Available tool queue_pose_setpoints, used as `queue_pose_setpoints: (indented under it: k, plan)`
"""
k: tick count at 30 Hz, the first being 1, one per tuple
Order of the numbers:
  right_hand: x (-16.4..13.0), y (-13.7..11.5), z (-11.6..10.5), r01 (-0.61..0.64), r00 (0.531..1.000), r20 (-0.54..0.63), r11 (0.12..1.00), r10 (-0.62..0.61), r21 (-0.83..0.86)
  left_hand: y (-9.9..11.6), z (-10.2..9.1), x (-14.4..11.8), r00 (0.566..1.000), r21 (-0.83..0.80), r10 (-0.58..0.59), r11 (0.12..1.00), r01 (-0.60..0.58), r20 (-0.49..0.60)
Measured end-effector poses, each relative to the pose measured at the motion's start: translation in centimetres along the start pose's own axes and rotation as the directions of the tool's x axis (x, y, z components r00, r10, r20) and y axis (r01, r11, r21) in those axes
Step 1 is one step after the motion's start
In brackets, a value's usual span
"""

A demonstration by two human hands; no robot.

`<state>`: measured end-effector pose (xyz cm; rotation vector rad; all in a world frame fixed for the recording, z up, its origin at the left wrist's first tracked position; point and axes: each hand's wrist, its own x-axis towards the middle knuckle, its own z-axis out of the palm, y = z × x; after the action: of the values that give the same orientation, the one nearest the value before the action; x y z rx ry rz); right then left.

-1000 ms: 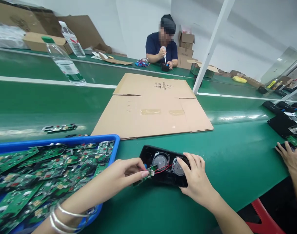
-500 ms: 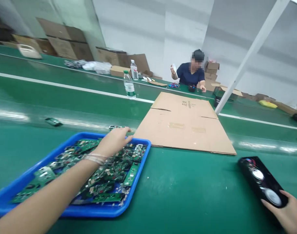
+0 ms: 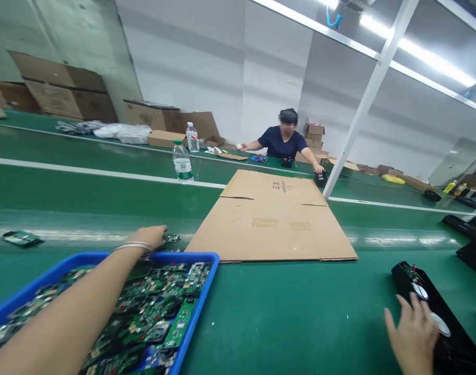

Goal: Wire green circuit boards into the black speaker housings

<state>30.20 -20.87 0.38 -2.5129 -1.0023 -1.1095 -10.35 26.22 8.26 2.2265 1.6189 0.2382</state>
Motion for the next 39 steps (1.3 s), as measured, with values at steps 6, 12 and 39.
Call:
queue_pose_setpoints:
  k: [6,12,39]
  plan:
    - [-3.4,-5.8,2.6,0.126,0.919,0.323,0.945,-0.226,0.303,1.5,-1.2,-1.6,0.996,0.153,-0.069,0.986,0.06,0.049]
    - [-3.2,-4.5,3.2,0.006,0.841,0.51,0.947,-0.178,0.321,1.6,-2.5,-4.5,0.995,-0.042,-0.096,0.995,0.095,-0.002]
    - [-2.8,-2.7,5.3,0.094,0.883,0.404,0.933,-0.24,0.348,-8.0,-6.8,-5.4,0.89,-0.425,-0.447,0.826,0.372,-0.09]
